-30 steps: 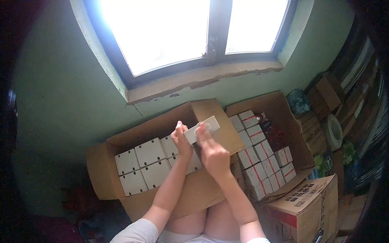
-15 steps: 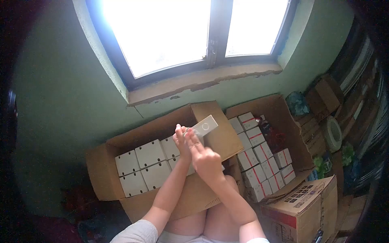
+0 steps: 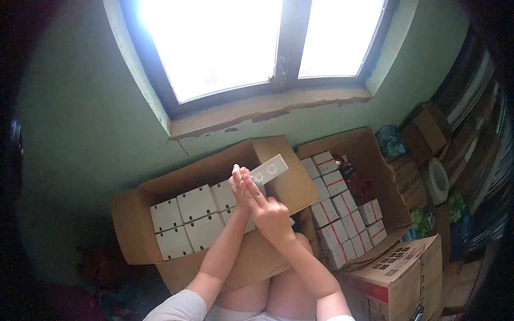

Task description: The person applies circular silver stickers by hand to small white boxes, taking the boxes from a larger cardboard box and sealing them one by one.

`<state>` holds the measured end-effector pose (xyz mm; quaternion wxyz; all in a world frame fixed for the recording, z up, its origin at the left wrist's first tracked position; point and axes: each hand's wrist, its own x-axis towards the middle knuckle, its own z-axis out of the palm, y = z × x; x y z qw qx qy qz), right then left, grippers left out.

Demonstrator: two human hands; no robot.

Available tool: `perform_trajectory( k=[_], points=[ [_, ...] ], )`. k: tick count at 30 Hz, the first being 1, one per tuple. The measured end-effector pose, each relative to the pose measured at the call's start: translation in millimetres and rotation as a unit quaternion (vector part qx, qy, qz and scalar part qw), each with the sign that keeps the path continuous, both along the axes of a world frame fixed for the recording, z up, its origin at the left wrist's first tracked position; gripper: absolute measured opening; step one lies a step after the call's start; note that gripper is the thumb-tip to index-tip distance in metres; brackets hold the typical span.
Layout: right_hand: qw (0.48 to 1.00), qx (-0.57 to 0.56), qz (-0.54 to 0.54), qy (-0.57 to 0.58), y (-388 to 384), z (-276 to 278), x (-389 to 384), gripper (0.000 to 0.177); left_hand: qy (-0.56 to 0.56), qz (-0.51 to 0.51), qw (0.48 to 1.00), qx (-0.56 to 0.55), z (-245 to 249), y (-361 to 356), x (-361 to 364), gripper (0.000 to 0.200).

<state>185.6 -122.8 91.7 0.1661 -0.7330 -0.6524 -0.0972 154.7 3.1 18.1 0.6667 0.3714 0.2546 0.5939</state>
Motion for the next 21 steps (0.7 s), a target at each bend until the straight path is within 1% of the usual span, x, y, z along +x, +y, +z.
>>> perform_trajectory(
  k=[2,3,4,5,7,9,10,12,13,14,15,16,17,18,19,20,21],
  points=[
    [1.000,-0.003,0.002,0.000,0.6,-6.1,5.1,0.072,0.026,-0.012,0.999,-0.015,-0.6,-2.2,-0.1,0.050],
    [0.998,0.060,-0.029,-0.015,4.7,-13.9,15.2,0.075,0.058,-0.007,0.998,-0.003,9.4,-5.9,-3.3,0.050],
    [0.990,0.124,-0.059,-0.032,7.8,-14.4,23.8,0.078,0.059,-0.009,0.998,-0.002,13.0,-7.3,-3.7,0.050],
    [0.990,0.125,-0.061,-0.032,8.1,-10.6,32.7,0.078,0.065,-0.003,0.998,0.002,15.5,-8.1,-3.2,0.051],
    [0.981,0.139,-0.137,0.018,8.4,1.7,45.4,0.078,0.069,0.004,0.998,0.005,18.6,-9.7,-2.1,0.052],
    [0.978,0.150,-0.139,0.029,8.2,-2.5,46.0,0.078,0.100,-0.003,0.994,0.044,18.9,-12.6,-1.8,0.053],
    [0.976,0.162,-0.141,0.043,7.3,-4.1,44.8,0.077,0.099,-0.003,0.994,0.043,17.1,-10.0,-3.1,0.053],
    [0.979,0.142,-0.139,0.054,3.2,-3.0,42.6,0.074,0.137,-0.090,0.984,0.066,12.7,4.0,-12.5,0.055],
    [0.979,0.125,-0.153,0.058,1.4,-2.3,43.0,0.074,0.137,-0.092,0.984,0.065,15.6,13.4,-18.9,0.055],
    [0.978,0.109,-0.168,0.062,-0.6,-1.6,43.9,0.073,0.118,-0.216,0.967,0.069,20.2,25.5,-24.4,0.050],
    [0.978,0.109,-0.169,0.061,-1.6,-2.5,47.4,0.073,0.098,-0.336,0.934,0.073,25.6,31.6,-25.7,0.048],
    [0.976,0.123,-0.167,0.059,-0.5,-4.8,52.0,0.072,0.099,-0.336,0.934,0.075,38.4,29.1,-27.2,0.048],
    [0.975,0.139,-0.164,0.057,1.1,-5.3,53.6,0.071,0.150,-0.367,0.906,0.146,52.9,25.9,-31.6,0.042],
    [0.975,0.143,-0.161,0.059,2.2,-3.4,51.9,0.071,0.201,-0.394,0.870,0.216,67.6,23.8,-36.1,0.043],
    [0.976,0.135,-0.156,0.070,3.0,-1.4,49.8,0.070,0.243,-0.463,0.824,0.219,83.3,24.4,-40.6,0.045],
    [0.977,0.128,-0.151,0.080,3.3,1.0,47.7,0.068,0.303,-0.510,0.773,0.223,101.5,24.0,-47.6,0.047],
    [0.976,0.132,-0.149,0.082,3.3,1.7,46.4,0.068,0.341,-0.504,0.755,0.244,99.7,24.9,-45.9,0.046]
  ],
)
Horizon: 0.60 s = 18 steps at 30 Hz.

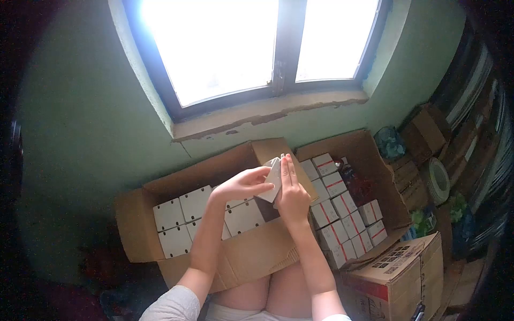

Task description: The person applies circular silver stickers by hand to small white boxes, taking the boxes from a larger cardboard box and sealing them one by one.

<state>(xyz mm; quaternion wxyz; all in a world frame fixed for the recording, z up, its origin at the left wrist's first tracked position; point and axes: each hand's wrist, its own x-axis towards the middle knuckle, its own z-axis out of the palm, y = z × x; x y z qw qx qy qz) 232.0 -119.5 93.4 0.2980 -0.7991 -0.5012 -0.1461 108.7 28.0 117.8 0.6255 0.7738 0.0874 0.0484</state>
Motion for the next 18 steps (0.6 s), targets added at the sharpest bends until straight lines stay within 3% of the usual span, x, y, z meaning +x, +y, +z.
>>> perform_trajectory(
  k=[2,5,7,9,11,12,13,16,18],
  points=[
    [0.999,0.030,0.014,0.012,-0.6,-1.1,-2.2,0.068,0.022,-0.001,0.999,0.047,-8.6,2.4,2.4,0.045],
    [0.996,0.028,0.068,0.045,-12.8,1.2,-5.4,0.070,-0.077,0.055,0.990,0.106,-8.6,-15.8,-10.3,0.036],
    [0.992,0.046,0.093,0.075,-20.7,1.3,-14.7,0.071,-0.053,0.154,0.986,-0.045,7.3,-38.6,-24.1,0.033],
    [0.986,0.061,0.119,0.103,-30.4,1.8,-29.6,0.072,-0.064,0.199,0.977,-0.045,-10.5,-56.5,-23.7,0.030],
    [0.968,0.115,0.182,0.127,-38.7,2.6,-51.7,0.073,-0.177,0.368,0.910,-0.068,-38.5,-69.4,-19.5,0.022],
    [0.967,0.104,0.184,0.142,-45.7,8.3,-63.2,0.072,-0.182,0.427,0.882,-0.084,-35.2,-81.5,-24.7,0.020],
    [0.967,0.108,0.185,0.139,-53.3,12.5,-70.0,0.072,-0.186,0.427,0.881,-0.081,-31.2,-94.5,-31.3,0.020],
    [0.966,0.082,0.188,0.157,-76.3,30.4,-82.1,0.065,-0.218,0.559,0.799,-0.044,-21.8,-127.8,-45.1,0.045],
    [0.971,0.093,0.166,0.142,-82.8,27.7,-82.8,0.065,-0.227,0.558,0.795,-0.068,-13.7,-139.7,-50.8,0.046]
  ],
)
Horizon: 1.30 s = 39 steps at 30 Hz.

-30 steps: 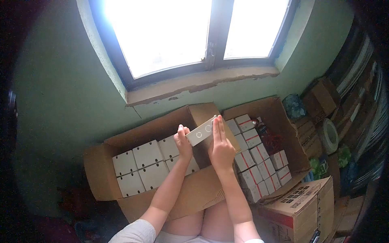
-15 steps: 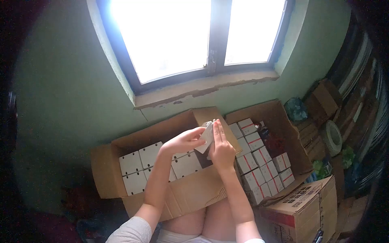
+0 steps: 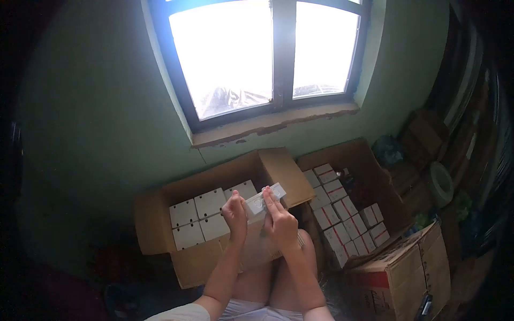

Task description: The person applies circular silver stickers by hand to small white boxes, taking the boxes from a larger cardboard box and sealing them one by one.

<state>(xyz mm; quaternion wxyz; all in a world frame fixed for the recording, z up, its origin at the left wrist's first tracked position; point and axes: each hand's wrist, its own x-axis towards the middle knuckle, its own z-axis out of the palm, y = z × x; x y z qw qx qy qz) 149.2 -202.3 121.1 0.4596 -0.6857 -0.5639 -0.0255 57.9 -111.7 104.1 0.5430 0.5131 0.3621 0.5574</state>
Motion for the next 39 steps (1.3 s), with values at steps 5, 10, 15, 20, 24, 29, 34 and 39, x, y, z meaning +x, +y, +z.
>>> perform_trajectory(
  k=[5,10,15,20,24,29,34,39],
  points=[
    [0.995,-0.025,-0.002,-0.092,-23.3,13.7,-26.8,0.065,-0.116,-0.008,0.993,-0.006,-26.2,-7.1,18.5,0.048],
    [0.985,-0.112,-0.067,-0.112,-36.5,27.7,-2.3,0.072,-0.086,0.030,0.993,0.078,-20.3,-11.5,3.8,0.046],
    [0.985,-0.082,-0.045,-0.143,-32.3,22.6,-11.1,0.074,-0.103,0.006,0.994,0.042,-16.6,-14.4,6.9,0.046],
    [0.978,-0.091,-0.018,-0.187,-41.8,18.6,0.2,0.075,-0.057,0.004,0.996,0.074,-18.3,-18.2,8.2,0.047],
    [0.980,-0.102,-0.079,-0.149,-47.1,34.8,15.0,0.075,-0.089,0.006,0.993,0.074,-9.8,-34.0,8.6,0.045],
    [0.974,-0.127,0.005,-0.189,-48.7,36.6,-10.3,0.067,-0.078,-0.014,0.994,0.074,-13.2,-28.0,15.2,0.046],
    [0.985,-0.091,-0.072,-0.125,-48.9,31.9,20.4,0.066,-0.062,-0.020,0.996,0.058,-2.1,-33.9,-10.2,0.045],
    [0.974,-0.147,-0.077,-0.153,-36.8,24.0,-7.7,0.070,-0.077,-0.018,0.996,0.033,-5.9,-15.1,-1.5,0.047]
  ],
)
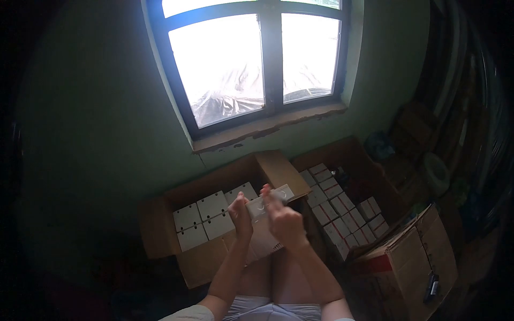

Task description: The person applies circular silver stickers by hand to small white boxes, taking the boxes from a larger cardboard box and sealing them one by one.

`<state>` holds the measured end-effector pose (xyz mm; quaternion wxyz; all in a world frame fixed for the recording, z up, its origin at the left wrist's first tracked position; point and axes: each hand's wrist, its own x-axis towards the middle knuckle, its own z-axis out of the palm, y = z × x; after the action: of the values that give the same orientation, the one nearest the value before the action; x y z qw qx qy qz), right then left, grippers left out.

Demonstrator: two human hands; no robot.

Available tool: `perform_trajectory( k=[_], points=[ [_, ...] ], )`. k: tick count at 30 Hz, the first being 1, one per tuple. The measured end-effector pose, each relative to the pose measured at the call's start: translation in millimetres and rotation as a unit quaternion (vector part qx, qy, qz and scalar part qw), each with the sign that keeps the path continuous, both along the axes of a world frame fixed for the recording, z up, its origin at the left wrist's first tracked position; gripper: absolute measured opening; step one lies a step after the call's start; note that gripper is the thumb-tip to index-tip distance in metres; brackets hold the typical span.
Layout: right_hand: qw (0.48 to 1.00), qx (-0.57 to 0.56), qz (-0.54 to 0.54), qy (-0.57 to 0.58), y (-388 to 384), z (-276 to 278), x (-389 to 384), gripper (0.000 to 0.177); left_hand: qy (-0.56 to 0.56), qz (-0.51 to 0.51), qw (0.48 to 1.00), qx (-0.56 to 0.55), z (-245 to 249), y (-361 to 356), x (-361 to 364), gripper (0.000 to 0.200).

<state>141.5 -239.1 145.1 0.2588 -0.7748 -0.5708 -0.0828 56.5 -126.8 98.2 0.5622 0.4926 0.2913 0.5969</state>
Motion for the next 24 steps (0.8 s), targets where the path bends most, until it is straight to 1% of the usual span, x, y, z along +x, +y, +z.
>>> perform_trajectory(
  k=[1,2,3,4,6,7,8,10,12,14,15,16,18,19,22,23,24],
  points=[
    [0.998,0.022,0.052,-0.002,0.1,-0.8,-12.2,0.072,-0.011,-0.032,0.999,-0.001,-0.9,3.6,-0.1,0.048],
    [0.993,0.043,0.106,-0.004,-0.5,1.0,-19.5,0.073,-0.011,-0.030,0.999,-0.002,-1.9,4.8,-3.3,0.048],
    [0.994,0.010,0.108,-0.010,-2.4,7.1,-22.5,0.076,0.001,-0.029,1.000,0.006,-0.9,6.7,-7.2,0.048],
    [0.994,0.011,0.111,-0.011,0.7,4.5,-18.0,0.076,0.013,-0.028,0.999,0.015,0.8,8.6,-10.7,0.048],
    [0.998,0.034,0.046,0.016,3.9,-0.5,-3.9,0.077,0.025,-0.017,1.000,0.008,3.6,7.4,-17.0,0.048],
    [0.999,0.017,0.022,0.023,3.4,6.8,2.3,0.078,0.018,-0.001,1.000,0.000,4.1,6.8,-16.9,0.048],
    [0.999,0.015,0.022,0.023,3.7,4.8,3.1,0.078,0.010,0.014,1.000,-0.007,4.0,6.2,-15.3,0.049],
    [0.998,0.044,0.047,0.015,6.4,1.9,0.9,0.078,0.003,-0.004,1.000,-0.009,1.7,6.1,-6.1,0.048],
    [0.998,0.032,0.053,0.017,-3.3,6.4,-16.2,0.078,-0.003,-0.024,1.000,-0.009,-3.2,4.6,2.1,0.047],
    [0.994,-0.008,0.108,-0.001,-13.7,13.6,-25.5,0.076,-0.037,-0.032,0.999,0.016,-11.6,1.9,7.4,0.046],
    [0.994,-0.007,0.105,-0.012,-16.1,14.6,-20.7,0.076,-0.033,-0.023,0.999,-0.010,-12.9,-1.3,7.7,0.046],
    [0.994,-0.005,0.106,-0.012,-16.2,13.3,-14.2,0.076,-0.033,-0.022,0.999,-0.008,-13.4,-1.5,6.9,0.046],
    [0.999,0.032,0.030,0.013,-13.5,5.2,1.2,0.076,-0.012,0.029,0.999,0.032,-10.5,-7.0,2.8,0.047],
    [0.997,0.068,0.038,0.014,-8.4,1.4,7.6,0.076,0.010,0.030,0.999,0.007,-0.8,-10.1,-0.6,0.048],
    [0.996,0.067,0.059,-0.001,-12.0,1.6,-4.5,0.076,-0.004,0.023,1.000,0.016,-4.8,-3.9,6.2,0.049],
    [0.992,0.087,0.094,0.003,-12.0,-8.6,-7.4,0.076,-0.005,0.021,1.000,0.018,-5.6,-2.6,8.0,0.049],
    [0.992,0.088,0.090,0.002,-16.5,-4.4,-8.4,0.076,-0.016,-0.011,1.000,0.016,-5.2,-3.0,9.5,0.048]
  ],
)
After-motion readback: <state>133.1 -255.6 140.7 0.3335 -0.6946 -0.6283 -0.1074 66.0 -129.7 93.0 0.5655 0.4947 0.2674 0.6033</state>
